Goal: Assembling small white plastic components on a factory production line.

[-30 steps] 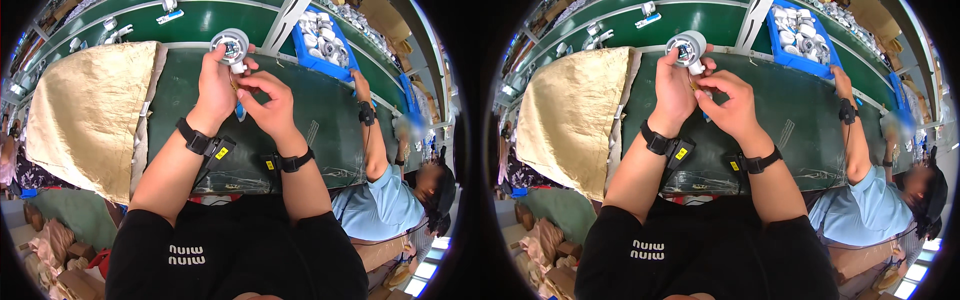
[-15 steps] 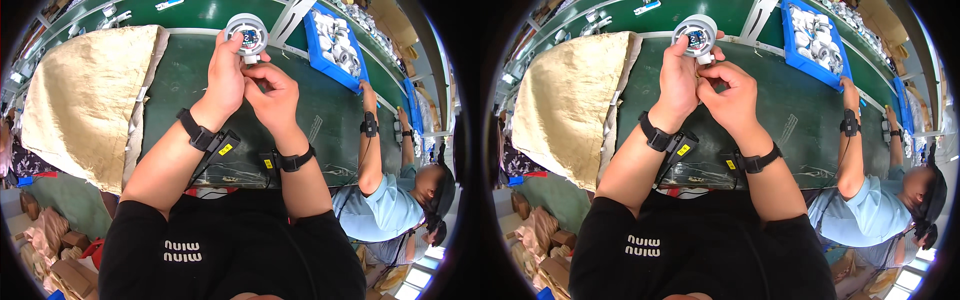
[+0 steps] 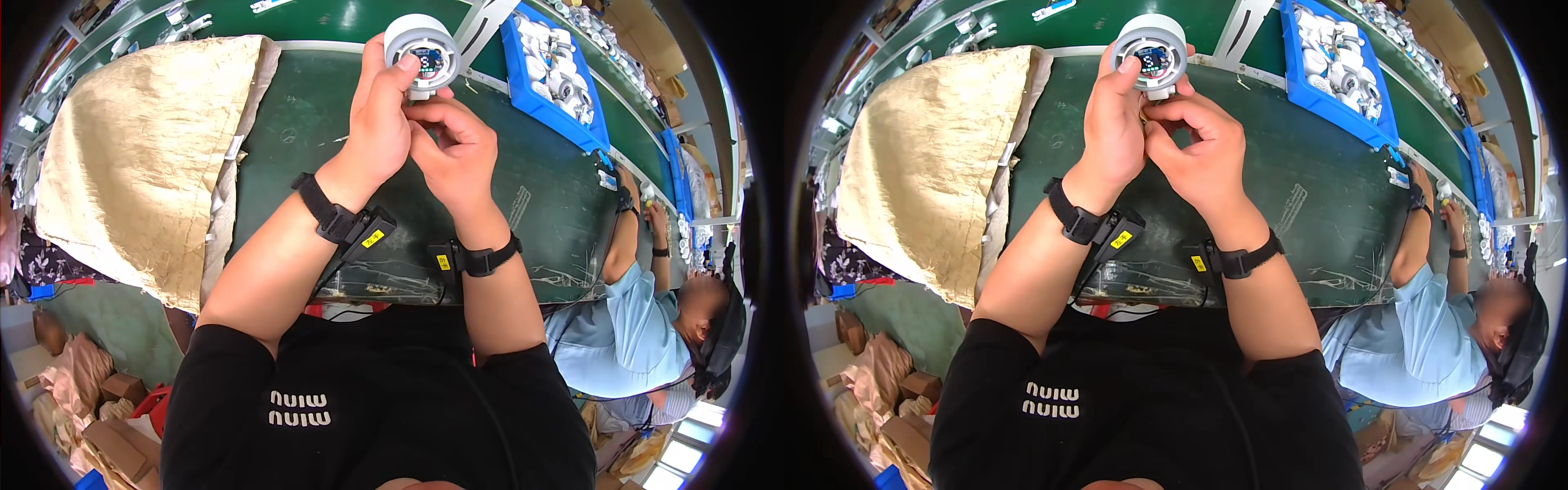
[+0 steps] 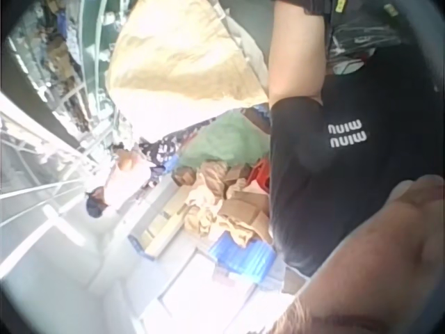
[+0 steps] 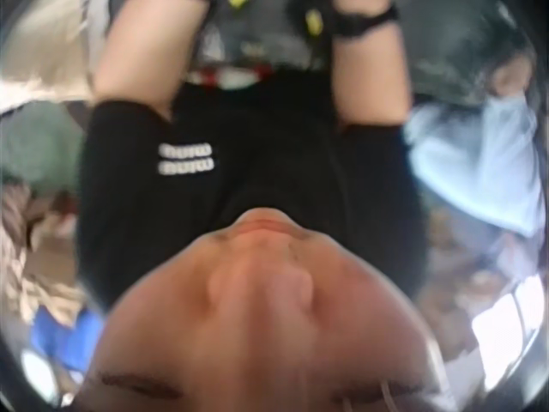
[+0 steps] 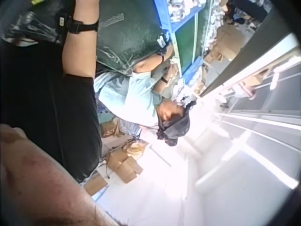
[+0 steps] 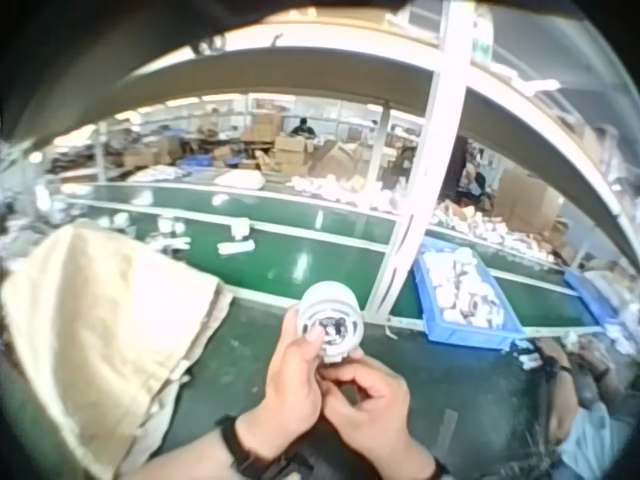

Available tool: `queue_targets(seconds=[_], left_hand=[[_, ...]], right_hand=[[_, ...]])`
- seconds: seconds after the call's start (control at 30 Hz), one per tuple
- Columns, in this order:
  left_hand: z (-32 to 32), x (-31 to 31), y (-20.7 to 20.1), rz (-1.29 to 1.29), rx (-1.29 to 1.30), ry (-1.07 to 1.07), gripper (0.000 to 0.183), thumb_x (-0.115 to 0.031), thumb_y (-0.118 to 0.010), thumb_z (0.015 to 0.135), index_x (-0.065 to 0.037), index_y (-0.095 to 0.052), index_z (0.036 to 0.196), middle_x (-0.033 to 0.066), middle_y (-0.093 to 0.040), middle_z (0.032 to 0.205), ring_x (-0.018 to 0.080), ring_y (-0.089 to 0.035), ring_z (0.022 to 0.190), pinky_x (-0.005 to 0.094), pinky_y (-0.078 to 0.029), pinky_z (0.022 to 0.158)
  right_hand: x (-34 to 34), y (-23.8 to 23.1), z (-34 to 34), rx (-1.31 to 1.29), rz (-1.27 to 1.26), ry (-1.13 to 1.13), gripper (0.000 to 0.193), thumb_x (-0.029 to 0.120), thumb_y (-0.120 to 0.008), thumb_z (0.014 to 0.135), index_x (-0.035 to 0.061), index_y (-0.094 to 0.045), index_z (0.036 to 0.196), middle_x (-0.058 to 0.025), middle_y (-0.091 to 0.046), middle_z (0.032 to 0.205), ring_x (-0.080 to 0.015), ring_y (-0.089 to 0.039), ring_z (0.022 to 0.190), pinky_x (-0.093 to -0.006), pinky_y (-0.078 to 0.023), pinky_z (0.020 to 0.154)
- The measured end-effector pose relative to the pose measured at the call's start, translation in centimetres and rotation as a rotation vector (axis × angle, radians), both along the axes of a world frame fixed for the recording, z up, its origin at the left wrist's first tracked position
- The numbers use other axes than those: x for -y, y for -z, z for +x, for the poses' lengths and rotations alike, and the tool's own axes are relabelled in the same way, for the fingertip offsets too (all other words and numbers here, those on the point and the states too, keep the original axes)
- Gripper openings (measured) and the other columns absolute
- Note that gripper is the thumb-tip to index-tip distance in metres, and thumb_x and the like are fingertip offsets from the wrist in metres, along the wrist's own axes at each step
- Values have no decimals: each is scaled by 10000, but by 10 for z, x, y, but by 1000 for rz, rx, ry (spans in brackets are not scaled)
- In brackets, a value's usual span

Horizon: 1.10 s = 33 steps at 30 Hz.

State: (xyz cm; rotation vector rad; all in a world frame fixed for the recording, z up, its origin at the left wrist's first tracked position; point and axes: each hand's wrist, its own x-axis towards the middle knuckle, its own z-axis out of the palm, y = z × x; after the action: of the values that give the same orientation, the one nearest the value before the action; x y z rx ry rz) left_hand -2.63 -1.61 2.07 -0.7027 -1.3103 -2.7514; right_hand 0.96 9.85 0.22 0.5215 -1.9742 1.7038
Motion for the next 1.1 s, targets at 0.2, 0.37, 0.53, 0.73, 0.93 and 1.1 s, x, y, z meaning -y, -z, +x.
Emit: queue_targets(seconds=[0.2,0.37,0.53,0.73,0.93,1.1], left_hand=[[-1,1,0,10,14,-10,423,-325,-477,1057,-42,-453,1371,113,-655,1137,190,-676,961,347,-572,809],[-1,2,1,-14,51,-10,402,-286,-508,1053,-44,-469,1372,106,-656,1132,193,-679,972,346,-576,796],[-2,1,-2,-13,57,27,404,-246,-559,1052,-44,-472,1390,92,-648,1170,187,-661,1034,340,-565,853],[-48,3,-10,-361,-258,-414,589,-143,-815,882,-108,-571,1418,82,-634,1237,189,-603,1113,360,-503,927],[-152,8,-29,-853,-382,-1000,561,-317,-904,759,-198,-726,1277,55,-713,906,238,-711,829,421,-548,840],[-208,66,-16,-650,-49,-875,715,-329,-913,778,58,-628,1308,93,-777,958,220,-756,866,361,-584,879]], right_hand=[[2,0,-1,11,-30,-14,123,-81,-717,837,-53,-730,956,-87,-727,957,-140,-713,820,-284,-574,740],[4,4,-2,18,-47,14,101,-71,-723,836,-52,-723,934,-82,-727,950,-139,-715,794,-283,-569,725],[-3,10,-4,17,-20,-16,166,-133,-697,879,-66,-727,1027,-89,-713,1074,-158,-705,991,-288,-574,881],[-18,7,-12,-156,40,323,122,-7,-722,876,-6,-743,997,-85,-710,951,-158,-667,833,-275,-535,806],[-28,27,-24,-171,220,311,71,2,-718,871,2,-744,938,-96,-704,881,-190,-698,789,-294,-560,749],[-15,17,-24,-211,262,236,64,2,-717,873,2,-743,932,-98,-703,874,-191,-712,772,-293,-567,721]])
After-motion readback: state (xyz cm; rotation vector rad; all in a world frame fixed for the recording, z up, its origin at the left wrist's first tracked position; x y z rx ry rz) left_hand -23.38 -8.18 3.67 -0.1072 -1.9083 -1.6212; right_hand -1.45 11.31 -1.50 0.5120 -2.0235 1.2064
